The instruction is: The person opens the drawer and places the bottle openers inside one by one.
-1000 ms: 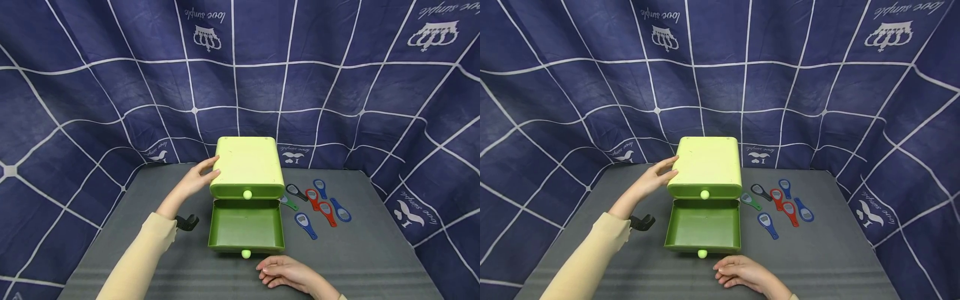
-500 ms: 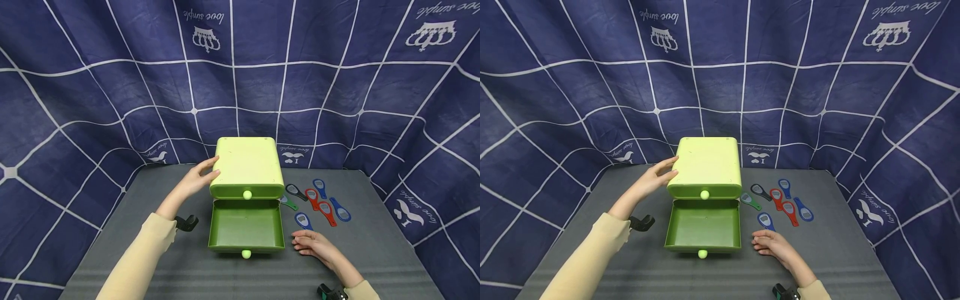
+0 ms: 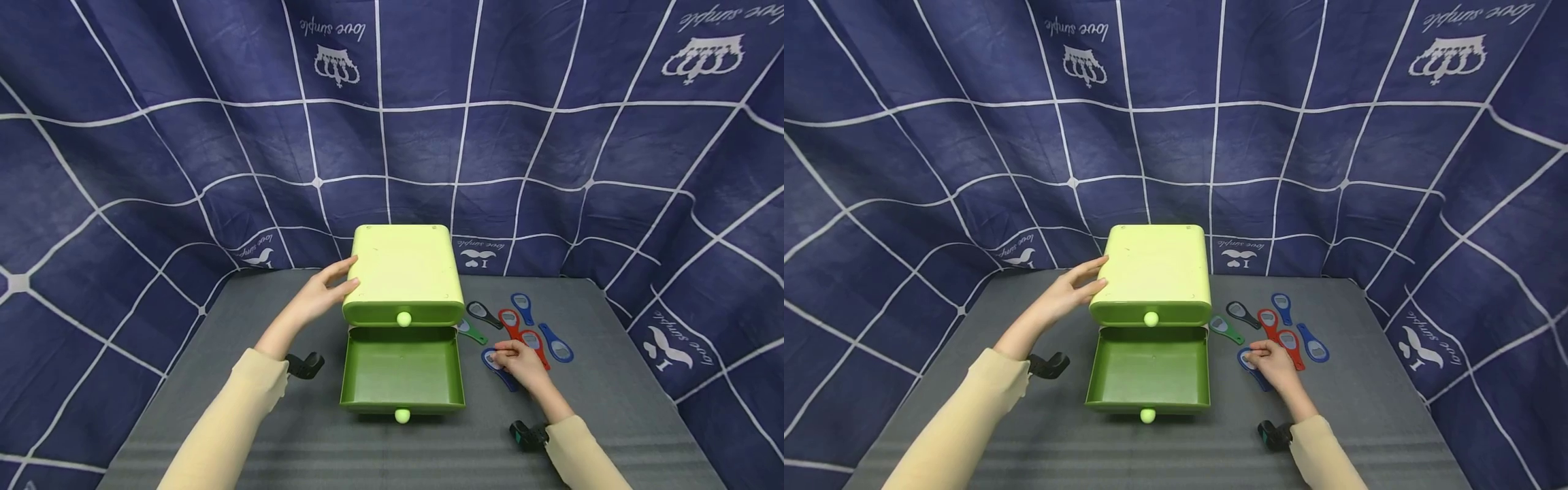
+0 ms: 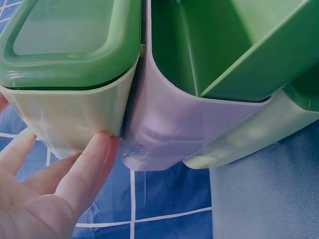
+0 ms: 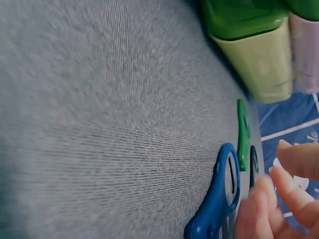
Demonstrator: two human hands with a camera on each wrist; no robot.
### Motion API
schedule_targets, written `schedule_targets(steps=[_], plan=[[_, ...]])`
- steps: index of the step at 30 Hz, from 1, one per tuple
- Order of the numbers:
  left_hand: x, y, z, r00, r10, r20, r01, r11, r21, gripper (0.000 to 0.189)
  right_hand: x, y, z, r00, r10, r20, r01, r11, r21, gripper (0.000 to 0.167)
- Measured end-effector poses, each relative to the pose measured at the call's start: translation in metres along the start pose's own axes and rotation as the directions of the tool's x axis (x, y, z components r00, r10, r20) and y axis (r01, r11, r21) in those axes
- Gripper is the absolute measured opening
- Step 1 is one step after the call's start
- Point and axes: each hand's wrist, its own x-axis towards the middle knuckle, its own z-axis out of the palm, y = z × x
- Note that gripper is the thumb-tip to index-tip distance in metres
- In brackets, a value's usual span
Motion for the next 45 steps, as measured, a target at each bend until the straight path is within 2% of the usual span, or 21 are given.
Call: schedule_targets(steps=[5, 12, 18, 22, 27, 31, 34, 37, 42, 45], plan=[[0.000, 0.000, 0.000, 1.000, -0.005, -0.002, 0.005, 1.000, 0.002, 0.063, 0.007, -0.004, 0.004, 0.998, -0.005, -0.069, -0.008, 0.983, -0.181, 0.040], [0.000, 0.001, 0.000, 1.000, -0.011, -0.002, 0.011, 1.000, -0.008, 0.062, 0.009, -0.002, 0.008, 0.996, 0.062, -0.070, -0.077, 0.965, -0.250, 0.054], [0.000, 0.001, 0.001, 1.000, -0.009, -0.006, 0.009, 1.000, 0.004, 0.061, 0.007, -0.002, 0.010, 0.995, 0.069, -0.076, -0.088, 0.956, -0.281, 0.054], [0.000, 0.000, 0.001, 1.000, -0.010, -0.007, 0.010, 1.000, 0.006, 0.062, 0.002, -0.003, 0.012, 0.993, 0.048, -0.109, -0.081, 0.946, -0.315, 0.053], [0.000, 0.000, 0.000, 1.000, -0.021, -0.010, 0.021, 1.000, 0.005, 0.061, -0.003, 0.002, 0.013, 0.989, -0.034, -0.147, -0.018, 0.942, -0.336, 0.051], [0.000, 0.001, 0.000, 1.000, -0.019, -0.006, 0.019, 1.000, 0.006, 0.062, -0.002, 0.007, 0.009, 0.994, -0.046, -0.100, 0.019, 0.967, -0.253, 0.046], [0.001, 0.001, 0.001, 1.000, -0.022, -0.003, 0.022, 1.000, 0.001, 0.062, -0.001, 0.009, 0.001, 0.999, -0.004, -0.043, -0.002, 0.989, -0.146, 0.042], [0.002, 0.001, 0.001, 1.000, -0.027, -0.002, 0.027, 1.000, 0.002, 0.061, -0.001, 0.009, -0.009, 0.999, 0.031, 0.007, -0.031, 0.996, -0.090, 0.039], [0.001, 0.001, 0.000, 1.000, -0.020, -0.007, 0.020, 1.000, 0.003, 0.061, -0.005, -0.007, -0.022, 0.998, 0.034, 0.051, -0.033, 0.999, -0.016, 0.041], [0.001, 0.001, 0.000, 1.000, -0.016, -0.010, 0.016, 1.000, 0.002, 0.062, -0.009, -0.023, -0.028, 0.997, 0.005, 0.080, -0.008, 0.999, 0.035, 0.046]])
